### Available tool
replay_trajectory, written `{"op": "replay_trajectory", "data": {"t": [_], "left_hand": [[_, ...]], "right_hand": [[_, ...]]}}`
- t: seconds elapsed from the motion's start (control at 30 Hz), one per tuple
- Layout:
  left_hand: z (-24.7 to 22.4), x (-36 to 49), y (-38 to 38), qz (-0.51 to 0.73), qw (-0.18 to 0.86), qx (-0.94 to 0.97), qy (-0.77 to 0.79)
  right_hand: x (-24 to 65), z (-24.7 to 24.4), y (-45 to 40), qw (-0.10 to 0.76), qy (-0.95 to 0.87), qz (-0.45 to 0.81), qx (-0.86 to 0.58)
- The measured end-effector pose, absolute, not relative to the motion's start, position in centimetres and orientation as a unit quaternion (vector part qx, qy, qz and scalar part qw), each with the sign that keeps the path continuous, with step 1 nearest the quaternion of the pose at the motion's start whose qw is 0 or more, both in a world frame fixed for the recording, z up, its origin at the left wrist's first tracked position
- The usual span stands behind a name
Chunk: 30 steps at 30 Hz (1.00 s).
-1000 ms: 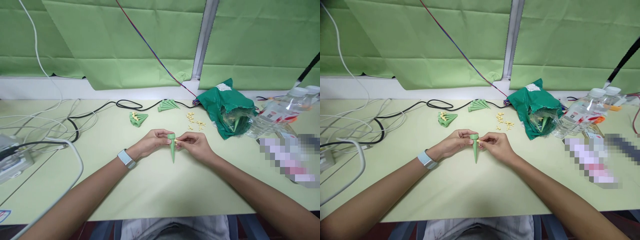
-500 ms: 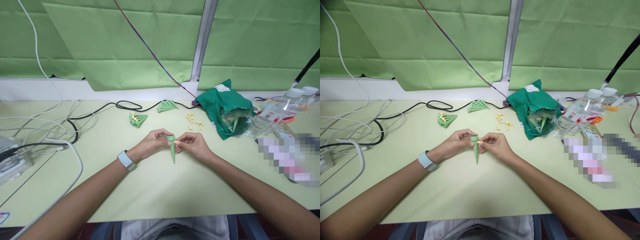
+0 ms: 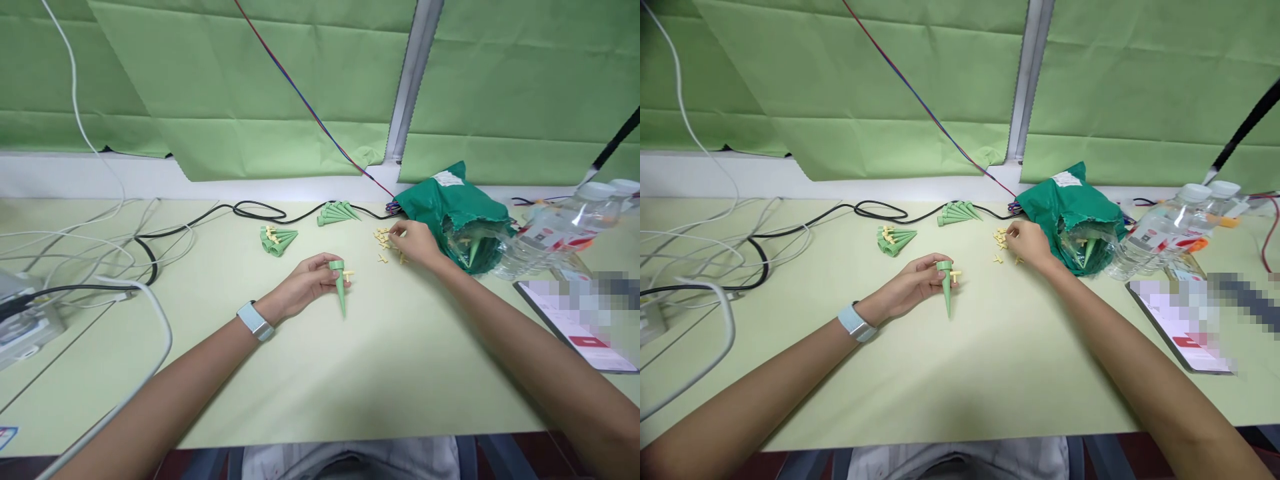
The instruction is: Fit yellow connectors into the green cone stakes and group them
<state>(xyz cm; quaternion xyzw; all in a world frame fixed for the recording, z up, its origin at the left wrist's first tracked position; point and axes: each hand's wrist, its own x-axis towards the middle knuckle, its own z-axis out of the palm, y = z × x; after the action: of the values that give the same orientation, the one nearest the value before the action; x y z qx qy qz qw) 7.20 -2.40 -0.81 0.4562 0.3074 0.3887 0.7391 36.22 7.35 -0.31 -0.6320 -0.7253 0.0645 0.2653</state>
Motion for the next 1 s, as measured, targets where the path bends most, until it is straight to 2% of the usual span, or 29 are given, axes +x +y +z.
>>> {"op": "replay_trajectory", "data": {"t": [0.1,0.27,0.5,0.83,0.9,1.0], "left_hand": [[-0.9,7.2,-2.3,0.400,0.736,0.448,0.313],[-0.6,7.5,-2.4,0.410,0.724,0.442,0.334],[-0.2,7.7,-2.6,0.408,0.718,0.440,0.354],[0.0,7.6,-2.9,0.410,0.723,0.434,0.348],[-0.1,7.6,-2.8,0.409,0.719,0.438,0.352],[-0.4,7.6,-2.7,0.410,0.718,0.446,0.342]], "right_hand": [[36.1,-0.7,8.5,0.220,-0.721,0.060,-0.654],[35.6,-1.3,9.1,0.192,-0.711,0.045,-0.675],[36.3,-1.5,9.3,0.191,-0.710,0.029,-0.677],[36.4,-1.4,8.9,0.246,-0.717,0.048,-0.650],[35.9,-0.8,7.8,0.292,-0.724,0.074,-0.621],[34.3,-0.1,4.3,0.385,-0.742,0.181,-0.518]]}}
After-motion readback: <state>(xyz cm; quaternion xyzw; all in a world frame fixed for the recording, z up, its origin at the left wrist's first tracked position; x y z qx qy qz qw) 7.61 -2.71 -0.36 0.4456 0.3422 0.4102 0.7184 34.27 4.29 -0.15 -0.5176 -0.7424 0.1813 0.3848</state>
